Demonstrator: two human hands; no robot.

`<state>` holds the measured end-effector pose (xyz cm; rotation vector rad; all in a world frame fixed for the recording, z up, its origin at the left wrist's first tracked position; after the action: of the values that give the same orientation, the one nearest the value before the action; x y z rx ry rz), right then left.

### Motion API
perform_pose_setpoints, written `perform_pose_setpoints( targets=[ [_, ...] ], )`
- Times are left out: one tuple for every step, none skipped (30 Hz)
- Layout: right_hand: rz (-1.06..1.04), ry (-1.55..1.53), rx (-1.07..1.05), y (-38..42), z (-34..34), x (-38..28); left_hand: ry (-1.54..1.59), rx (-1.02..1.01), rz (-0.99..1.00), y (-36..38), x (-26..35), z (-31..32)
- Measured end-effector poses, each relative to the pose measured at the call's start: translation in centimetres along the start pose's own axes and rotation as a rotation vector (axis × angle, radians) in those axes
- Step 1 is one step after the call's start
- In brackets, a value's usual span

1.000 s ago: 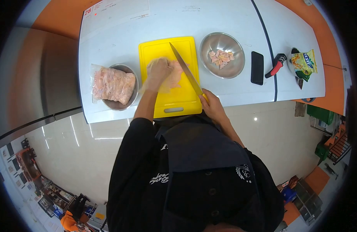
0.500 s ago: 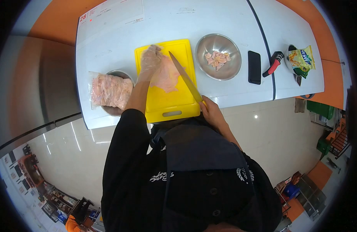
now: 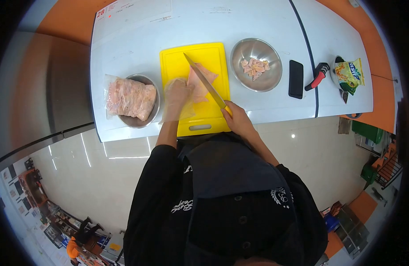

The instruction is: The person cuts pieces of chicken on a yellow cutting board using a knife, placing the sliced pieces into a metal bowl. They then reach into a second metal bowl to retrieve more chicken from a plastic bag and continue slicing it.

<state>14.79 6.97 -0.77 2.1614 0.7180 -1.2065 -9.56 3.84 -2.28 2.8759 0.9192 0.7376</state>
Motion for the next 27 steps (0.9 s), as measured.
perform_pose_setpoints(
  targets=[
    [0.001,0.003,0.005,-0.1,0.0,0.1,0.091,0.052,-0.005,-0.2,-0.2,-0.4],
    [0.003,0.006,0.012,-0.2,-0.1,0.2,0.182,0.102,-0.008,-0.2,-0.5,-0.7],
    [0.005,0.004,0.008,-0.3,-0.1,0.3,0.235,0.085,-0.099,-0.2,-1.9,-0.1],
    [0.008,0.001,0.004,-0.2,0.0,0.6,0.288,0.066,-0.19,0.1,-3.7,0.6],
    [0.01,-0.001,0.001,-0.2,0.0,0.7,0.34,0.049,-0.28,0.3,-5.2,1.5],
    [0.01,-0.01,0.004,-0.2,0.0,0.8,0.329,0.153,-0.236,0.6,-5.0,0.9],
    [0.01,-0.02,0.007,-0.2,0.0,0.9,0.316,0.256,-0.192,1.4,-5.0,0.3],
    [0.013,-0.03,0.008,-0.1,0.0,1.0,0.302,0.356,-0.148,2.3,-5.0,-0.2],
    [0.006,-0.039,0.029,0.0,-0.1,1.2,0.262,0.506,0.02,3.5,-3.2,-2.2],
    [-0.002,-0.047,0.05,0.1,-0.1,1.4,0.219,0.654,0.191,5.1,-0.7,-4.5],
    [-0.012,-0.054,0.069,0.1,-0.1,1.4,0.14,0.678,0.282,5.5,1.1,-5.2],
    [0.006,-0.072,0.078,0.1,-0.3,1.2,0.06,0.706,0.372,6.0,2.8,-5.8],
    [0.026,-0.09,0.086,0.0,-0.7,0.8,-0.05,0.609,0.377,5.0,3.9,-5.0],
    [0.045,-0.106,0.094,-0.1,-1.0,0.6,-0.099,0.522,0.337,3.3,4.0,-4.0],
    [0.039,-0.095,0.089,-0.2,-1.0,0.6,-0.152,0.434,0.299,1.7,4.1,-3.0],
    [0.033,-0.085,0.085,-0.3,-1.0,0.6,-0.145,0.356,0.218,-0.9,3.3,-1.7],
    [0.025,-0.073,0.083,-0.4,-1.1,0.5,-0.136,0.281,0.139,-2.8,2.5,-0.7],
    [0.035,-0.075,0.076,-0.5,-1.1,0.5,-0.077,0.168,0.175,-3.8,2.8,-0.4],
    [0.046,-0.076,0.071,-0.5,-1.1,0.5,-0.019,0.053,0.213,-4.6,3.1,-0.7],
    [0.058,-0.079,0.067,-0.4,-1.1,0.5,0.04,-0.062,0.251,-5.1,3.8,-0.7],
    [0.056,-0.083,0.071,-0.3,-1.2,0.5,0.018,-0.115,0.225,-5.9,3.9,-0.6],
    [0.055,-0.089,0.076,-0.1,-1.1,0.4,-0.006,-0.169,0.198,-6.6,3.9,-0.3],
    [0.055,-0.097,0.082,0.1,-1.1,0.5,-0.031,-0.225,0.172,-7.2,3.9,0.0],
    [0.055,-0.099,0.086,0.1,-1.0,0.8,-0.038,-0.221,0.194,-7.8,4.0,0.2],
    [0.057,-0.103,0.09,0.2,-0.7,1.2,-0.046,-0.22,0.216,-8.4,3.7,0.6],
    [0.059,-0.107,0.096,0.2,-0.7,1.4,-0.054,-0.219,0.239,-8.8,3.4,1.1],
    [0.074,-0.106,0.09,0.2,-0.6,1.6,-0.025,-0.195,0.246,-9.0,3.3,1.0]
  ],
)
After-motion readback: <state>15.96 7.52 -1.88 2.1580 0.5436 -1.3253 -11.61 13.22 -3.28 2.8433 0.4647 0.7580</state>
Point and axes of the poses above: each hand's wrist, its own y-axis away from the middle knuckle, its own z-axis out of the palm, x = y × z, the point moved 9 cm from there along -y, towards the middle knuckle, and after that the axes turned 5 degrees about -y, right-handed, at the moved point
